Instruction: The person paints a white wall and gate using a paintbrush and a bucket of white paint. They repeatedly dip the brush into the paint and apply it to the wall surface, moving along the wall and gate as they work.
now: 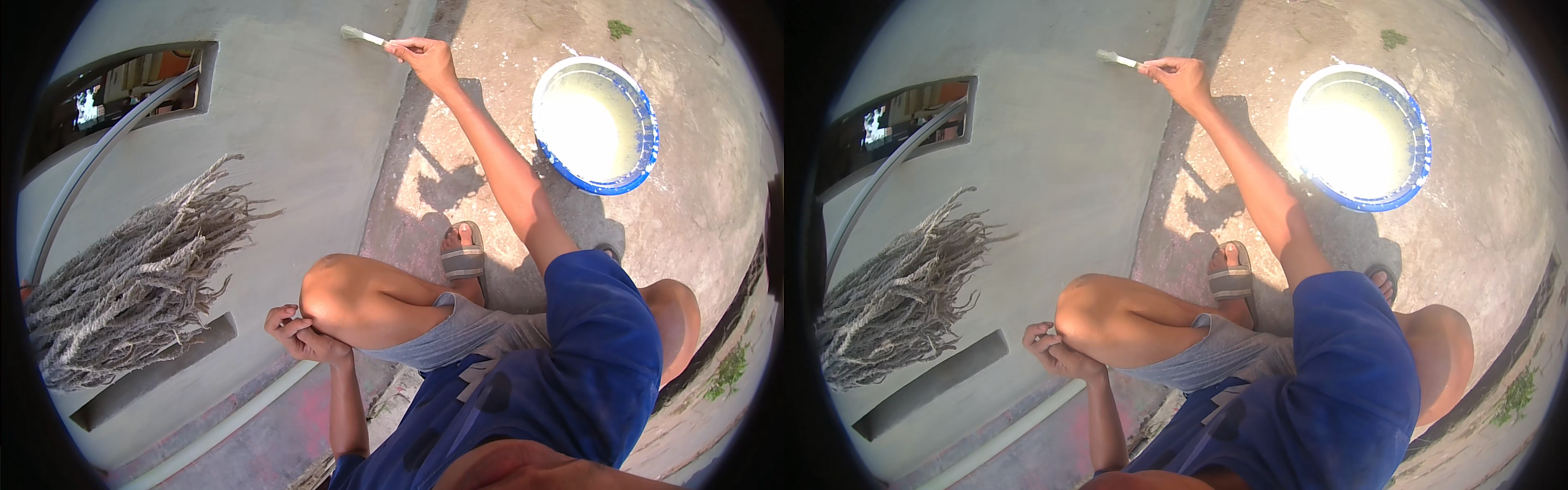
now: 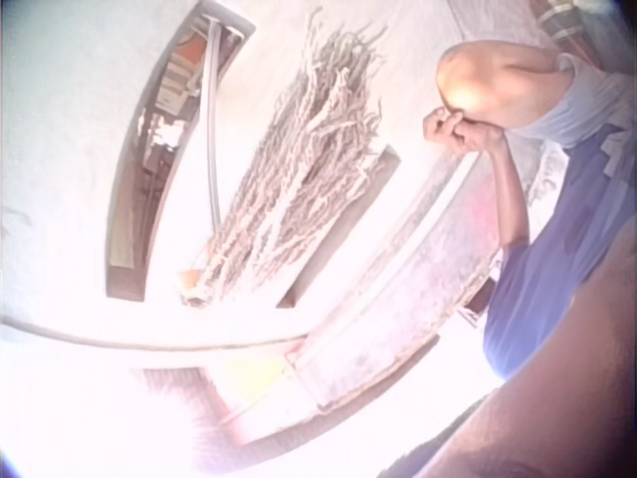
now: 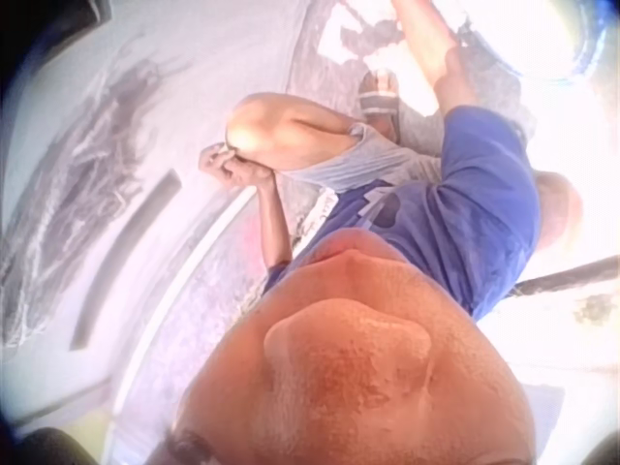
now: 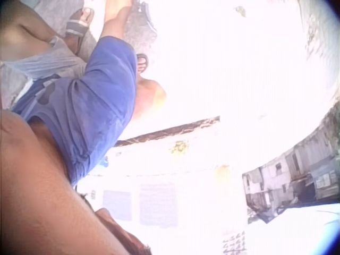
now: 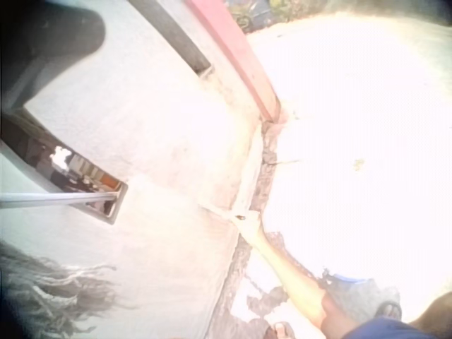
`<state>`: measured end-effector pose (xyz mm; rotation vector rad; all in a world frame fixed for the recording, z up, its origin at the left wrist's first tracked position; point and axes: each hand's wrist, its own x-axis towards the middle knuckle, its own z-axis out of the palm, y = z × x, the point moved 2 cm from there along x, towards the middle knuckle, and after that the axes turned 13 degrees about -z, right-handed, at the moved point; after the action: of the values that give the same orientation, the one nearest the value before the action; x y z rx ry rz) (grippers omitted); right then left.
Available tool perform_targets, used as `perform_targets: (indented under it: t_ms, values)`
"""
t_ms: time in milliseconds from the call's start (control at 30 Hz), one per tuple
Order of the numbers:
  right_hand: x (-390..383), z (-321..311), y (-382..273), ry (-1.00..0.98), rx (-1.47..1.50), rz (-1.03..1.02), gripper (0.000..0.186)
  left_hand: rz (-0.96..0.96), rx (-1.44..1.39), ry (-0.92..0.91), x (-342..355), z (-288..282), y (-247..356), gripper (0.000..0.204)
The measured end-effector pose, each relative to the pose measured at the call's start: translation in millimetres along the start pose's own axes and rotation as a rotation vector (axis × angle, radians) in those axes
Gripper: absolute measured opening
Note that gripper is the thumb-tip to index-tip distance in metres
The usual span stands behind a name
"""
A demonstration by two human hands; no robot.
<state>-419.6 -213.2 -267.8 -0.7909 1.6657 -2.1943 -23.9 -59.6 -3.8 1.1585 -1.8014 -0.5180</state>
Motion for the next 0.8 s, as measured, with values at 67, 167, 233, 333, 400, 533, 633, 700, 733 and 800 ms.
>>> perform_targets:
  t_ms: [67, 167, 233, 333, 400, 533, 633, 700, 733, 800]
  values:
    - [7.0, 2.5, -9.3, 0.047, 0.351, -0.114, 0.031, 0.011, 0.004, -0.004, -0.1, 0.2, 0.0, 0.021]
    - [3.8, -2.7, 7.0, 0.003, 0.287, -0.025, 0.03, 0.008, 0.02, 0.001, 0.2, -1.0, -1.0, 0.021]
    - [-10.0, -9.7, 33.0, -0.055, -0.127, 0.265, 0.029, 0.021, 0.026, -0.003, 0.1, -2.7, -1.1, 0.022]
    - [-30.5, -22.2, 58.8, -0.108, -0.476, 0.363, 0.028, 0.028, 0.041, 0.005, -1.3, -4.7, -0.8, 0.022]
    - [-33.8, -22.8, 62.0, -0.13, -0.595, 0.359, 0.026, 0.029, 0.036, 0.008, -1.2, -4.9, -0.5, 0.022]
    - [-17.0, -8.3, 47.7, -0.101, -0.309, 0.184, 0.029, 0.033, 0.033, -0.003, -0.3, -3.9, -0.7, 0.022]
    - [-5.2, -1.9, 44.9, -0.072, 0.061, 0.096, 0.028, 0.049, 0.058, -0.011, 1.4, -3.0, -1.0, 0.022]
    - [-6.4, -6.1, 51.8, -0.056, 0.093, 0.101, 0.028, 0.05, 0.063, -0.013, 1.9, -3.0, -1.4, 0.022]
    - [-9.9, -9.5, 57.4, -0.102, -0.021, 0.154, 0.028, 0.047, 0.062, -0.014, 1.8, -3.1, -1.6, 0.022]
    - [-20.8, -18.3, 68.4, -0.186, -0.28, 0.342, 0.028, 0.04, 0.05, -0.01, 0.6, -3.3, -1.8, 0.022]
